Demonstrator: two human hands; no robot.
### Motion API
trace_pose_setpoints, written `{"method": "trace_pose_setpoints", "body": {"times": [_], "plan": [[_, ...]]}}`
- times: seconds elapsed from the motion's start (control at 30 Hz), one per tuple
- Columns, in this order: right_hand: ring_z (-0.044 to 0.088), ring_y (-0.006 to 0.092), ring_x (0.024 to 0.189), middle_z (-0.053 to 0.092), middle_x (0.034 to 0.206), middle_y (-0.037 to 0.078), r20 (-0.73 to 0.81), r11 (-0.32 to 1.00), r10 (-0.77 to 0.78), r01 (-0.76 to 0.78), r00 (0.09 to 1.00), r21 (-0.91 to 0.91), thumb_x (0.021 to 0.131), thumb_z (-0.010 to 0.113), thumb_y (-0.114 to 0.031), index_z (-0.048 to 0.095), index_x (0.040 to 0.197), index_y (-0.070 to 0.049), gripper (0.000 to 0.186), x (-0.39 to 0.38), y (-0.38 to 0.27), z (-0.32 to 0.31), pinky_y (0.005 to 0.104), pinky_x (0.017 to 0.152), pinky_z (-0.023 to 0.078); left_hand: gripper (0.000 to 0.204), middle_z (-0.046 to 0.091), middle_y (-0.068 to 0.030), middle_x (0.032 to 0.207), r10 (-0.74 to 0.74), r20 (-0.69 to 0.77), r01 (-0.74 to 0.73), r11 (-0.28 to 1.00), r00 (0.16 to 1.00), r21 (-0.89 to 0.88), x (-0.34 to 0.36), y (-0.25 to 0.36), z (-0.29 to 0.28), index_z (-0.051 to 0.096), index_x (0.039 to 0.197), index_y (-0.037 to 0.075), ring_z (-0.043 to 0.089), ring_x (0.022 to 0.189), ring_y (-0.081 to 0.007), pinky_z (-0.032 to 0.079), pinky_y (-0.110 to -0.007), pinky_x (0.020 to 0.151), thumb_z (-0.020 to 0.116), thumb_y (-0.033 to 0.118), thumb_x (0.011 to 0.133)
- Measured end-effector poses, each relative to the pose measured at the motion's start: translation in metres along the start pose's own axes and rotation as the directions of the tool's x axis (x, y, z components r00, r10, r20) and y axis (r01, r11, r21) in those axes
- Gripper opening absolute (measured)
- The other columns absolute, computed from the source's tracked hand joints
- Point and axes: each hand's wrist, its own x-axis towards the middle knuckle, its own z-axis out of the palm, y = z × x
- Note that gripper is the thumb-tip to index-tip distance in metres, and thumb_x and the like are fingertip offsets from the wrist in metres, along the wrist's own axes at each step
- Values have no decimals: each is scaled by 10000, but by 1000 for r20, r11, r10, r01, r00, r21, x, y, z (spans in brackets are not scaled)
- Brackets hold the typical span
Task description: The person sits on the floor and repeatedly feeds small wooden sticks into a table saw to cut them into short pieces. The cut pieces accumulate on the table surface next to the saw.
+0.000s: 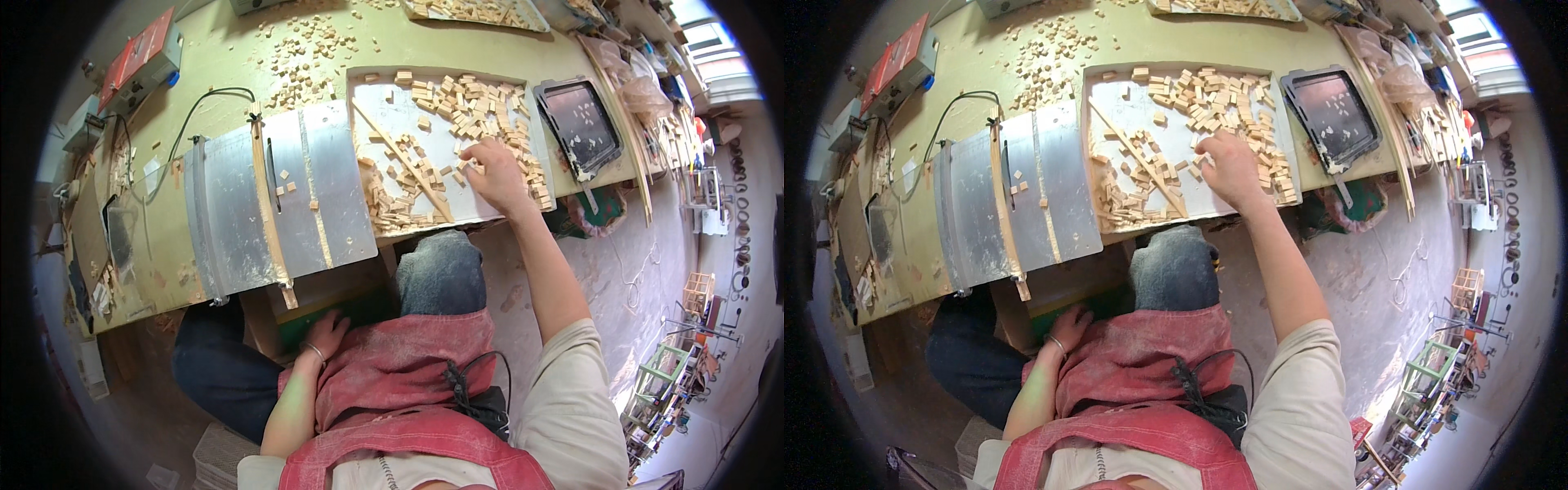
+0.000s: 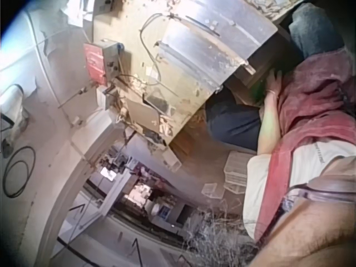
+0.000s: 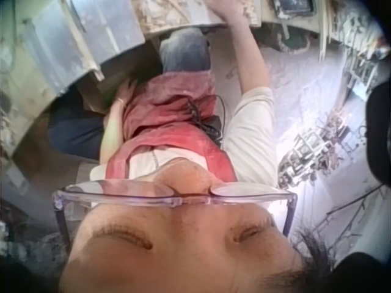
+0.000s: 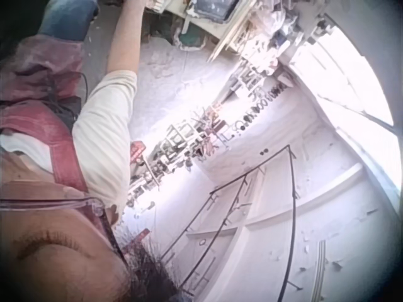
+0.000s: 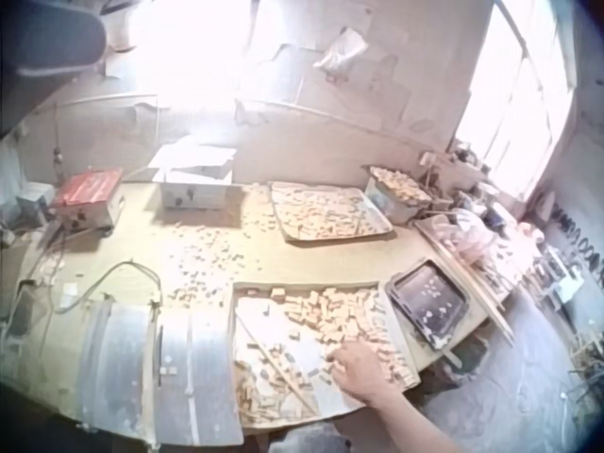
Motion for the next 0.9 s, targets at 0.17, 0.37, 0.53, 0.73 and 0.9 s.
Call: {"method": "trace_pose_setpoints", "body": {"times": [0.17, 0.37, 0.53, 0.73, 0.9], "plan": [[660, 360, 965, 636, 926, 128, 83, 994, 10, -1, 997, -105, 867, 742, -92, 721, 923, -59, 68, 5, 4, 8, 453, 856, 520, 573, 705, -266, 1378, -15, -9, 15, 1000, 1000, 7, -2, 6, -4, 638, 1434, 31, 670, 1282, -450, 533, -495, 1087, 603, 473, 1071], [660, 379, 919, 660, 911, 157, 88, 997, 66, -62, 994, -45, 829, 704, -54, 678, 874, -36, 55, -5, -7, -20, 483, 832, 527, 576, 711, -266, 1368, -21, -20, 21, 1000, 1000, -11, -2, 4, 2, 637, 1439, 36, 675, 1275, -449, 538, -497, 1084, 609, 476, 1069], [674, 392, 894, 680, 871, 173, 93, 989, 148, -149, 985, 1, 838, 714, -70, 683, 859, -27, 57, -38, 4, -17, 490, 812, 534, 567, 719, -270, 1344, 5, -48, -4, 1000, 999, 3, -1, 2, 3, 641, 1428, 31, 683, 1257, -454, 549, -498, 1067, 612, 471, 1071], [672, 383, 946, 686, 965, 178, 79, 982, 176, -181, 981, 56, 840, 747, -85, 685, 937, -26, 129, -39, 7, -4, 481, 843, 534, 571, 716, -270, 1350, 5, -31, -5, 1000, 1000, 4, -1, 8, -3, 640, 1427, 21, 684, 1261, -445, 548, -494, 1065, 614, 469, 1074], [662, 396, 1051, 659, 1152, 196, 0, 989, 135, -134, 991, 66, 819, 772, -145, 672, 1183, -48, 390, -36, 11, -5, 486, 913, 543, 571, 719, -267, 1345, 17, -45, -17, 1000, 999, -6, -1, 6, -1, 640, 1426, 21, 687, 1253, -447, 547, -491, 1064, 618, 468, 1072]]}}
